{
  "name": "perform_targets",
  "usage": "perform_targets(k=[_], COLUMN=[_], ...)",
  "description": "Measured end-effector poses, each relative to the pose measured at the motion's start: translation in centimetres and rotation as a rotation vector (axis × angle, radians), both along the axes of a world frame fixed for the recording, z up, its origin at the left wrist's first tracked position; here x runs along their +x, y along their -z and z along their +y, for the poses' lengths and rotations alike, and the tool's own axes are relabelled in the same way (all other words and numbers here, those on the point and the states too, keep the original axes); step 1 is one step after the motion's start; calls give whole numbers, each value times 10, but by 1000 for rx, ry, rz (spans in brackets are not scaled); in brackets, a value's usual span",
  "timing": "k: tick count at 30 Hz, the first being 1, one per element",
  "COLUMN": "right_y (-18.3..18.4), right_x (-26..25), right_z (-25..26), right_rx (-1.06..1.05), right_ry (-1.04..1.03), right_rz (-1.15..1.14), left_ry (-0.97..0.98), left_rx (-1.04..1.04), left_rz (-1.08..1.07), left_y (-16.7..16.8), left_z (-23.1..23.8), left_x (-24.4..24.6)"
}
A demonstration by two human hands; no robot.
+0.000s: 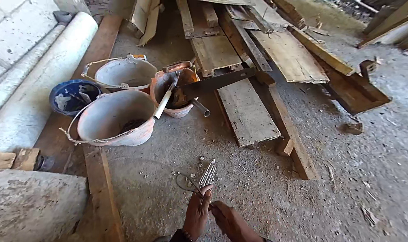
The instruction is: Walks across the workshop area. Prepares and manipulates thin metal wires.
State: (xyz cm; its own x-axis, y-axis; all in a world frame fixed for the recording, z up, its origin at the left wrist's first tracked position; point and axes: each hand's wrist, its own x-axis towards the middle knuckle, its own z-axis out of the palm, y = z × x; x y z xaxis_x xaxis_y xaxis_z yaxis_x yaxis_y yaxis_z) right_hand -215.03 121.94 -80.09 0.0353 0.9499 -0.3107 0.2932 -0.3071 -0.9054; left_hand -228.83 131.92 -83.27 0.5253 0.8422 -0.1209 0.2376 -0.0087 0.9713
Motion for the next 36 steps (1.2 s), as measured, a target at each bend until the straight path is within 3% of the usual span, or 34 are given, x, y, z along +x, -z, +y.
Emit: perform_targets(k=[2,4,6,9,10,13,16,18,20,21,22,24,26,29,31,33,36], right_y=[4,-1,-18,-50,-64,-104,-106,-64,-16,0,11,7,-23,-70,-71,-39,2], right_x=[15,36,55,75,79,86,85,79,77,78,78,78,71,75,75,68,59], right_z=[-1,0,5,13,16,23,25,13,-6,-8,-8,-8,-10,3,-1,-21,-43], right_rx=[15,13,41,146,215,548,786,579,-25,-290,-389,-261,8,507,631,414,-254], right_ry=[109,201,284,362,393,498,612,609,336,207,193,338,471,524,551,552,433], right_rz=[-103,-121,-28,125,163,114,-78,-236,-430,-410,-351,-140,57,-27,-138,-147,84], left_ry=[25,33,112,158,121,80,88,116,175,223,273,339,377,366,349,350,375], left_rx=[142,139,-95,-477,-473,-197,-27,-4,-7,-10,-7,41,62,102,86,59,2], left_rz=[204,411,512,346,316,410,501,545,598,635,671,723,763,783,779,781,767], left_y=[7,17,25,40,41,30,11,3,-3,-4,-5,3,10,11,11,12,7], left_z=[5,6,0,-12,-14,-11,-2,5,10,14,20,26,19,16,14,15,20], left_x=[-15,-37,-52,-61,-61,-59,-53,-49,-47,-45,-44,-43,-48,-43,-43,-45,-49])
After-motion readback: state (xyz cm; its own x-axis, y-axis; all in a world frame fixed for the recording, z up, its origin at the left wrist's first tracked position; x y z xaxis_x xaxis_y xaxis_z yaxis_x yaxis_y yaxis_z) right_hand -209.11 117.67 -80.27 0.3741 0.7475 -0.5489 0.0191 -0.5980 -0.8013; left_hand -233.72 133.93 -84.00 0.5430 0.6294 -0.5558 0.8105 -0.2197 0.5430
